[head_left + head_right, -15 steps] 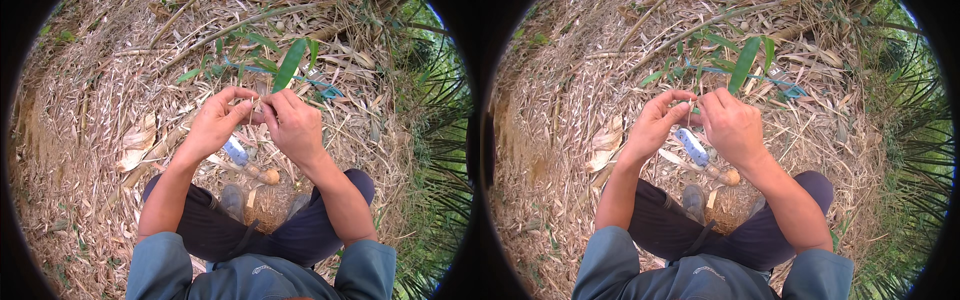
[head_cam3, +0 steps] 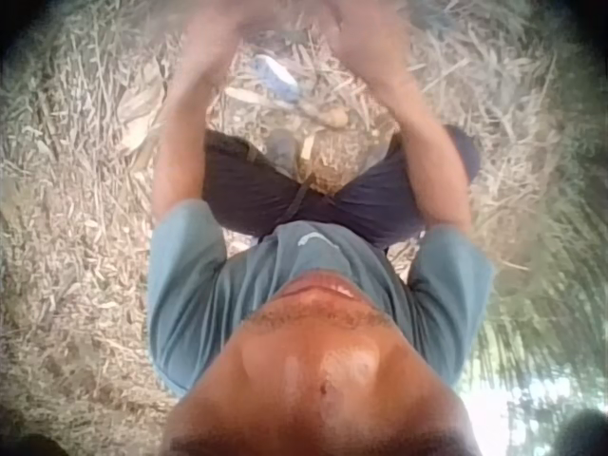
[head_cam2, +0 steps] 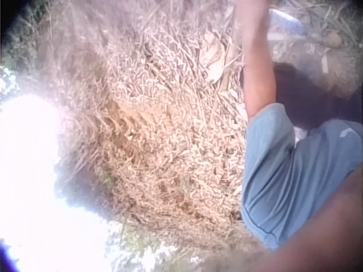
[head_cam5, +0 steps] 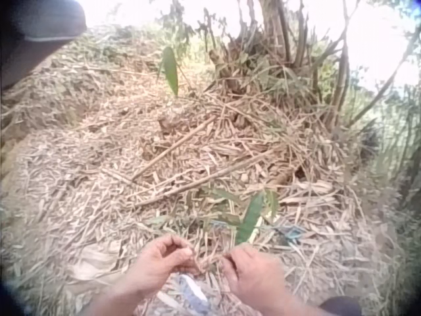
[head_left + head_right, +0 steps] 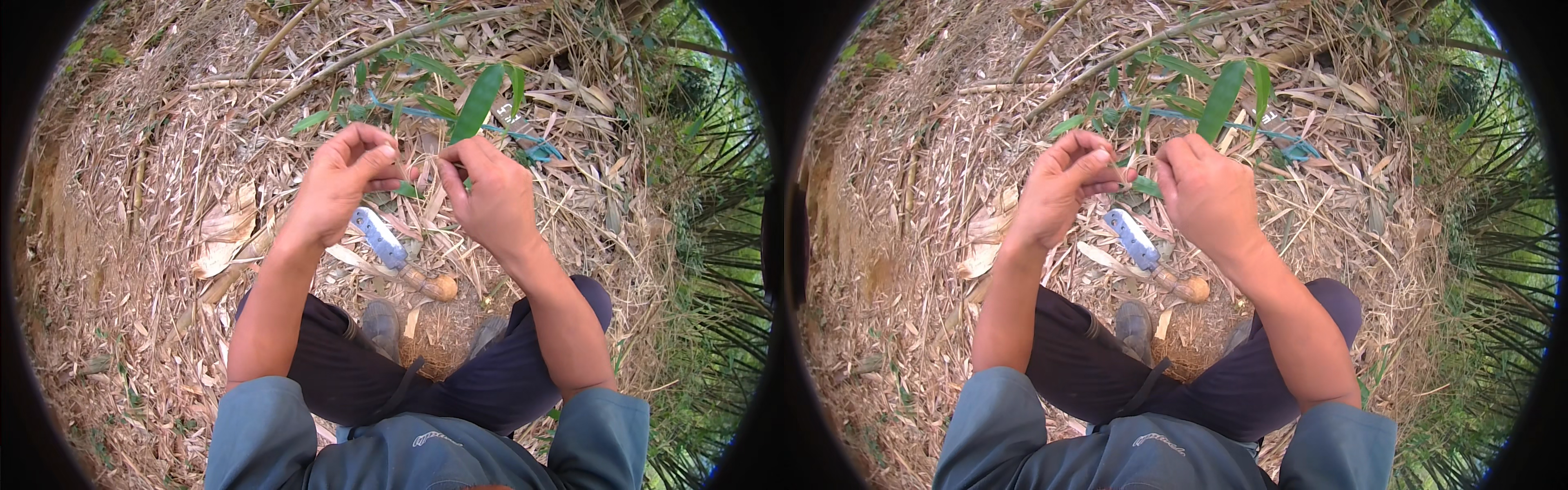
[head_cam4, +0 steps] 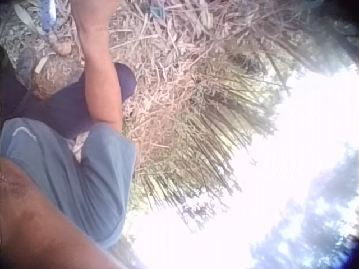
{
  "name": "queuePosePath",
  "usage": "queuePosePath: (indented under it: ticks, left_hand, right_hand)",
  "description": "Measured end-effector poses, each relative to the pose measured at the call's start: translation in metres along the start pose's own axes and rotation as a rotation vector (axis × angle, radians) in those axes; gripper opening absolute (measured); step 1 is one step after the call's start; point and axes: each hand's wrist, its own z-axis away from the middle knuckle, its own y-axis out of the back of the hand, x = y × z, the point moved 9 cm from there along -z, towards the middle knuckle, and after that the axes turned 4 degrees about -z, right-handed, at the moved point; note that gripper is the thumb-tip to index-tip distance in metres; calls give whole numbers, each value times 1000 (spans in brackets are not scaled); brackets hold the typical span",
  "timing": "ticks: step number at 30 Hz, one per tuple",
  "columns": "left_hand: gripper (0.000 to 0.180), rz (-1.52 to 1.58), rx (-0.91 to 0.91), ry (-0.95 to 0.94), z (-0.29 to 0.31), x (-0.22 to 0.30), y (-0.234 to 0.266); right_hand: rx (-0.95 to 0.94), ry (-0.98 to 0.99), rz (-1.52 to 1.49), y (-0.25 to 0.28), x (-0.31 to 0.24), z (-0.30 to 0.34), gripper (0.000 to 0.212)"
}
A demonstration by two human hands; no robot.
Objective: The person sits on the ground in a bamboo grove and uses a large machete to shave a thin bamboo stick. They hold the stick with one hand and repeatedly strike it with the machete to remove the outer layer and smooth the surface.
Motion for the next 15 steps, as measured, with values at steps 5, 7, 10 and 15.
queuePosePath:
  ticks: [5,7,10,15]
  left_hand:
    - [11,15,85,-77,1,14,19]
    - [10,23,111,-82,1,11,19]
    - [11,7,231,-103,1,12,34]
    - [9,33,548,-290,7,48,101]
  right_hand:
    - [-120,-61,-50,0,10,-3,10]
    - [-217,-98,-122,-6,11,-2,10]
    - [-343,-157,-157,-13,11,0,9]
    - [-693,-278,240,-35,50,25,6]
